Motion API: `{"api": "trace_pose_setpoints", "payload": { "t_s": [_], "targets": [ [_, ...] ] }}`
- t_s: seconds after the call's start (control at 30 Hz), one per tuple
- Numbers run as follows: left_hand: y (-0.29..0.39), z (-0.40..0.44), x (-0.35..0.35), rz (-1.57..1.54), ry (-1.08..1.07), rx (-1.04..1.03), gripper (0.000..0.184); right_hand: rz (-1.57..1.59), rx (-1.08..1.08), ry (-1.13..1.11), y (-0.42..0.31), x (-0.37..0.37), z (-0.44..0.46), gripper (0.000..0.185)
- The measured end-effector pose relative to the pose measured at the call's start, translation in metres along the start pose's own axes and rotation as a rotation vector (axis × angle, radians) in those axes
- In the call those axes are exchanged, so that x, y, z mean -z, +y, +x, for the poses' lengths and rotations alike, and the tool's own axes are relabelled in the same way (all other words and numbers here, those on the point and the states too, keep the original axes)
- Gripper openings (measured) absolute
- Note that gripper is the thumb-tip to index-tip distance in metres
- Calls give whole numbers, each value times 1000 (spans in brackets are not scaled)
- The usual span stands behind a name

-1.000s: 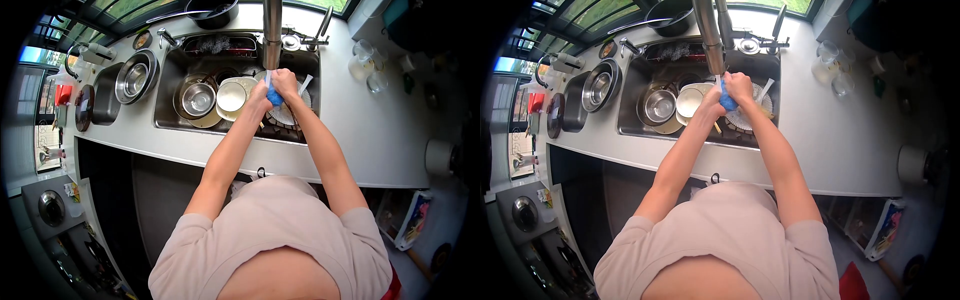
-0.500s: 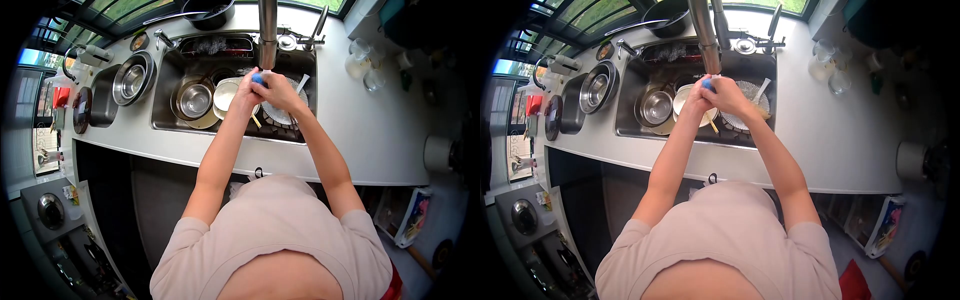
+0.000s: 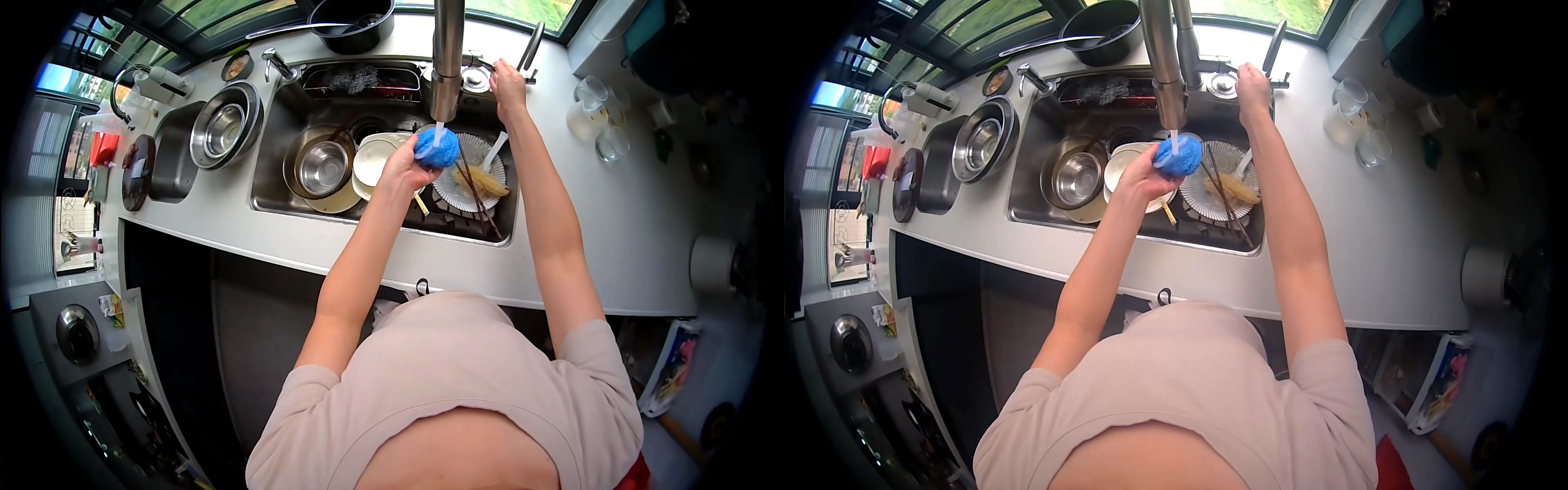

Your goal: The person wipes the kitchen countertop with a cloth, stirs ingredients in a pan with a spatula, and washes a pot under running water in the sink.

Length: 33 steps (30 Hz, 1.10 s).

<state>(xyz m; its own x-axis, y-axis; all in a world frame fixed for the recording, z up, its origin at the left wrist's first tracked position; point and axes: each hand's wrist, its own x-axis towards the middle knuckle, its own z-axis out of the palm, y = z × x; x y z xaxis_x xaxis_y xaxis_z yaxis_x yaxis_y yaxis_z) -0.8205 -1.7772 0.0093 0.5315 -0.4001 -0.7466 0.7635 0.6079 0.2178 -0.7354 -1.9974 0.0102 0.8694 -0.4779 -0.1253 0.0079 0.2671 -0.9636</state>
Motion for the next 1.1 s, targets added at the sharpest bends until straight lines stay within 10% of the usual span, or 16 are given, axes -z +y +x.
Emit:
{"api": "trace_pose_setpoints", "payload": {
  "t_s": [0.27,0.43,0.57,0.7,0.83,1.1],
  "targets": [
    [-10,5,15,-65,-200,-115,40,-178,11,-225,11,-15,-96,87],
    [-31,32,29,88,-150,-323,29,586,-581,-574,58,-16,-149,56],
    [-26,12,39,80,-361,-237,33,243,-288,-603,52,-28,-145,41],
    [-2,-39,29,92,-541,115,45,286,-504,-791,11,-36,-146,28],
    [3,-15,31,278,-499,195,45,-30,-462,-1039,12,-32,-123,26],
    [-18,19,17,504,-278,26,25,-164,-413,-817,41,-36,-107,25]
  ]
}}
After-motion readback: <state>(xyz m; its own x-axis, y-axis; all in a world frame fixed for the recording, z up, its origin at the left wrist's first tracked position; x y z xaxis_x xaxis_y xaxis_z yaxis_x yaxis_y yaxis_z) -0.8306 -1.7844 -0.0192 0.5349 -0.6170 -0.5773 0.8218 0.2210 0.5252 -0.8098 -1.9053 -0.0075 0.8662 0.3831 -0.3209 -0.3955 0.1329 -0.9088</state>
